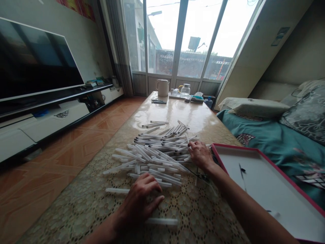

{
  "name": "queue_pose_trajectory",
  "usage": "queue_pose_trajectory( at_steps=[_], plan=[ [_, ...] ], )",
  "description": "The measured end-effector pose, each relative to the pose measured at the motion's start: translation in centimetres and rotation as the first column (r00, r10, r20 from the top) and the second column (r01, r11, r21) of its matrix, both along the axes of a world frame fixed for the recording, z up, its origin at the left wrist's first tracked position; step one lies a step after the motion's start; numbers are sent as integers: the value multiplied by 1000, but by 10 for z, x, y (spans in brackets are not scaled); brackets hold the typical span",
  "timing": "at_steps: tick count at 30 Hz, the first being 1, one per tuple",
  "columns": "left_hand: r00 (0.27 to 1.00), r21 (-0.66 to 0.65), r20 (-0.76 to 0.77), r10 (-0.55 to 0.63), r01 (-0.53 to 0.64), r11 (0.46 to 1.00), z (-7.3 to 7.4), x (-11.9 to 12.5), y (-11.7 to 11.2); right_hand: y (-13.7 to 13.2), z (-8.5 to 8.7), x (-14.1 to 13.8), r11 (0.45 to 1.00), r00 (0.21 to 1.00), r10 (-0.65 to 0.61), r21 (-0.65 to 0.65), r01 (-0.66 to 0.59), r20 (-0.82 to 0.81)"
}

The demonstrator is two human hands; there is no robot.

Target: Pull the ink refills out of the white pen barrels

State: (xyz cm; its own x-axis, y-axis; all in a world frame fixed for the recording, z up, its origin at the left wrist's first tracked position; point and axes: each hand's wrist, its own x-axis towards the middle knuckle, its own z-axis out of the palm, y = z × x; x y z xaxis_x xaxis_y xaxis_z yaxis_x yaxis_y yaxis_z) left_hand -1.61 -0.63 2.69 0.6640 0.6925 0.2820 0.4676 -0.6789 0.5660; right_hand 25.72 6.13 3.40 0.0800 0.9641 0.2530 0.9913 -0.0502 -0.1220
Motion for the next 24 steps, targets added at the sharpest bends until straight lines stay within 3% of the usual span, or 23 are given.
queue_pose_trajectory(
  at_steps=[4, 7, 11, 14, 16, 19, 21, 24],
  plan=[
    [967, -4, -109, -232, 233, 972, 7, 1, -3, 8, -6, 1, 998, 998, -56, 28, 56, 6],
    [955, 55, -179, -236, 250, 967, 2, 2, -2, 5, -8, 5, 987, 990, -134, 90, 137, -32],
    [987, 219, -141, -79, 109, 970, -12, 2, 4, -14, -2, 11, 962, 980, -170, 196, 188, -107],
    [993, 254, -79, 88, -66, 965, -16, 0, 6, -40, 2, 5, 961, 963, 19, 269, 56, -268],
    [988, 238, -16, 157, -149, 960, -14, -2, 5, -61, 3, -6, 952, 880, 192, 302, -58, -435],
    [968, 178, 102, 229, -244, 953, -11, -3, 4, -90, 2, -24, 961, 767, 260, 235, -146, -586],
    [959, 143, 140, 246, -265, 954, -10, -3, 4, -104, -1, -35, 960, 726, 280, 187, -208, -627],
    [980, 121, 98, 173, -184, 975, -8, -4, 6, -114, -7, -45, 949, 692, 306, 148, -279, -654]
  ],
)
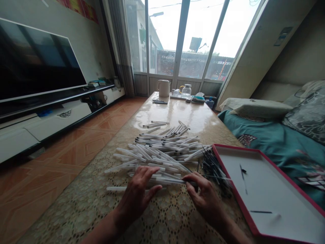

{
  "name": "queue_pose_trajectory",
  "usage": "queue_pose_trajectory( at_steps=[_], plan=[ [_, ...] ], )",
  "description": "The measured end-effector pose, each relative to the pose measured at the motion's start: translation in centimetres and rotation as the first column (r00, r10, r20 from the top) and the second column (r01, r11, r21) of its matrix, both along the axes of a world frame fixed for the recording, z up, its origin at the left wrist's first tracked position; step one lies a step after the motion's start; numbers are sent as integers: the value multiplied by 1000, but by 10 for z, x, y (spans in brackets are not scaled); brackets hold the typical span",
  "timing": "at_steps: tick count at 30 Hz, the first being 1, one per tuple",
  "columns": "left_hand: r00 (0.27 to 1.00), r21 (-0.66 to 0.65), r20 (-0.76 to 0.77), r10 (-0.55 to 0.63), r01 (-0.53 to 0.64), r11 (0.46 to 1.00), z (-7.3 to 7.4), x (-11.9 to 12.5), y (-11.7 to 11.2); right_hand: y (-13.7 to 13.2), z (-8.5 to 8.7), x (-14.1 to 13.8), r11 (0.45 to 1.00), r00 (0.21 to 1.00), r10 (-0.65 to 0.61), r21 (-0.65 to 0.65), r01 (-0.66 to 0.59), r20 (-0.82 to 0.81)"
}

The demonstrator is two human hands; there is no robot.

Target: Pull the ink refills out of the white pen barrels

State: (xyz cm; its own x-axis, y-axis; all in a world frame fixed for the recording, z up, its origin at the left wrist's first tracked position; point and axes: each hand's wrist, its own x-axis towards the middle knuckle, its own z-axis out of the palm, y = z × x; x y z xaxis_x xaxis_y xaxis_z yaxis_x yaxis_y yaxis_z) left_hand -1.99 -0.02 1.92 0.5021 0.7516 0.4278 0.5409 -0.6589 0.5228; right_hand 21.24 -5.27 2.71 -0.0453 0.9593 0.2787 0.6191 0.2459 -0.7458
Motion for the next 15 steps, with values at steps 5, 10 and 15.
queue_pose_trajectory(
  at_steps=[5, 10, 15],
  plan=[
    [989, -23, -91, -118, 116, 993, 1, 0, 1, -3, -4, 0, 995, 995, 96, -15, -96, 35],
    [967, 29, -159, -198, 205, 978, -4, 5, -4, -7, -4, 0, 962, 916, 273, -101, -254, 292],
    [925, 172, -278, -259, 314, 934, -9, 11, -7, -13, -11, -7, 901, 875, 407, -269, -339, 260]
  ],
)
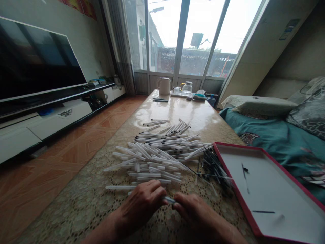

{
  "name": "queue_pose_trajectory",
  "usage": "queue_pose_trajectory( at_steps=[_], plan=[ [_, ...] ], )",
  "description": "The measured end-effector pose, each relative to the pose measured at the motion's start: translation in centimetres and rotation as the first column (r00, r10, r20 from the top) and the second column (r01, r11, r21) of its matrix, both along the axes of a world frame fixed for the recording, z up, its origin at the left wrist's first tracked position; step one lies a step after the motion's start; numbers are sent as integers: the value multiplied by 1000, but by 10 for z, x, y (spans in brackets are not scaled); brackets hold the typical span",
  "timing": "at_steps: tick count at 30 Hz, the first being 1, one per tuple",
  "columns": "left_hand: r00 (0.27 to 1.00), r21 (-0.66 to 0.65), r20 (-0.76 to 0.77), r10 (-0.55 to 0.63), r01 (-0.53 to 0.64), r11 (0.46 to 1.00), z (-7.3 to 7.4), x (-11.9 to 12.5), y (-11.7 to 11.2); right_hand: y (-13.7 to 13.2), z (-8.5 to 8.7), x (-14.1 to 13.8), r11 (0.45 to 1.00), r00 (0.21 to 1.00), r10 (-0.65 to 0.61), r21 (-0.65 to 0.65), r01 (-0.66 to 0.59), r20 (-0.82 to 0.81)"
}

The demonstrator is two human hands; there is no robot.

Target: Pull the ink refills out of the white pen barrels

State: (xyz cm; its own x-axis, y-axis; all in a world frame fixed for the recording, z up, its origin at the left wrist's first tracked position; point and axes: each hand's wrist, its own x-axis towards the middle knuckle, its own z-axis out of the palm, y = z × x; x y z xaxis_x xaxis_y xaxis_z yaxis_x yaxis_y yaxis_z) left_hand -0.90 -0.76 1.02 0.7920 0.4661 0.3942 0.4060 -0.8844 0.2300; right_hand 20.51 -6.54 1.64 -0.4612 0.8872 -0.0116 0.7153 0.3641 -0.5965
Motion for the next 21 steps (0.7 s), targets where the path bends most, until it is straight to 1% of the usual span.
queue_pose_trajectory(
  at_steps=[2, 5, 7, 10, 13, 16, 19, 21],
  plan=[
    [1000, 38, -28, -5, 7, 999, 1, 0, -1, -1, -1, -2, 1000, 1000, 4, -22, -4, 14],
    [995, 20, -96, 15, -13, 1000, 4, -1, -2, -1, -1, -2, 999, 993, -8, 32, 4, 116],
    [990, -43, -133, 37, -43, 998, 6, -2, -4, -1, 0, -2, 995, 978, -19, 97, -1, 208],
    [988, -185, -151, 45, -73, 980, 10, -2, -5, 1, 1, 0, 976, 957, -4, 211, -60, 291],
    [990, -329, -138, 38, -82, 941, 17, 0, -5, 2, 2, 2, 941, 945, 21, 311, -129, 327],
    [993, -438, -112, 32, -78, 896, 25, 2, -6, 1, 4, -1, 916, 937, 20, 370, -157, 348],
    [995, -542, -93, 37, -82, 836, 30, 1, -8, 0, 7, -6, 891, 934, 13, 419, -172, 356],
    [997, -610, -72, 41, -76, 789, 32, -4, -6, 1, 8, -2, 873, 936, 16, 452, -186, 353]
  ],
)
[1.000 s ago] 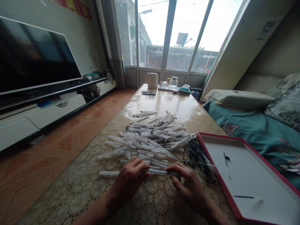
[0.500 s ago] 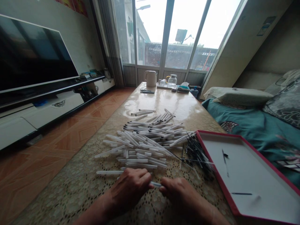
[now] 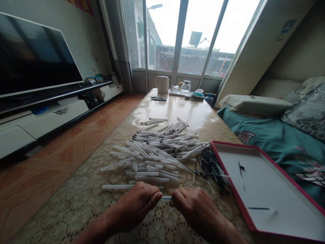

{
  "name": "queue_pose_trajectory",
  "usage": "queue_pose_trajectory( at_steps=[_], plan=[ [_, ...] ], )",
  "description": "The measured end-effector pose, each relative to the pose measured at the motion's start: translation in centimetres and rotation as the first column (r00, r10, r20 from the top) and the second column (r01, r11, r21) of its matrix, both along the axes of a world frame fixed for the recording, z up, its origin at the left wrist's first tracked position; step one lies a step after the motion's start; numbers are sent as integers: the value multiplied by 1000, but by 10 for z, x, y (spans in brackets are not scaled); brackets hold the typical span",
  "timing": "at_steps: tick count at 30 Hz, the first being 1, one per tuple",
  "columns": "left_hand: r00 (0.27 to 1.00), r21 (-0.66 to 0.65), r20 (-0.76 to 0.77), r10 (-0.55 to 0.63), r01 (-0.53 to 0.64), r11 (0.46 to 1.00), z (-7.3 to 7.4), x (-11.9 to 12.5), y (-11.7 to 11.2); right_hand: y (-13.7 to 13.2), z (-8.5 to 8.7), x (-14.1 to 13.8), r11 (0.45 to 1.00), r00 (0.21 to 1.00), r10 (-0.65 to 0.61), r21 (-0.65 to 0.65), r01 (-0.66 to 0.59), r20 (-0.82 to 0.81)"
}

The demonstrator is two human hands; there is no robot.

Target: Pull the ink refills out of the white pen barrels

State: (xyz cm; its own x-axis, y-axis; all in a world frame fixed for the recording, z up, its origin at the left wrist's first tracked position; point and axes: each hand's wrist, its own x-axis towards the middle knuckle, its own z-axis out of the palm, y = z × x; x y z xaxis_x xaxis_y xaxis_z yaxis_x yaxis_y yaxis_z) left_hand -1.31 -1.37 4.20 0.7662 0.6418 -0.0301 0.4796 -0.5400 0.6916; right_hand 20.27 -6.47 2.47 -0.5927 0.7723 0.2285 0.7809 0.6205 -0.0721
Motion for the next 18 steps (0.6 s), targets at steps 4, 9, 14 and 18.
queue_pose_trajectory(
  at_steps=[4, 9, 14, 18],
  plan=[
    [978, -144, 113, 174, -157, 977, 4, -19, 17, 9, 1, 32, 982, 986, -127, 124, 139, -104],
    [905, 94, 137, 402, -416, 905, 7, -33, 39, 22, -6, 48, 954, 909, -264, 50, 295, -322],
    [801, 255, 211, 560, -598, 760, -4, -33, 40, 21, -16, 22, 980, 922, -199, -74, 185, -333],
    [750, 198, 343, 566, -647, 737, -9, -26, 32, 18, -16, 15, 969, 901, -241, -149, 200, -362]
  ],
)
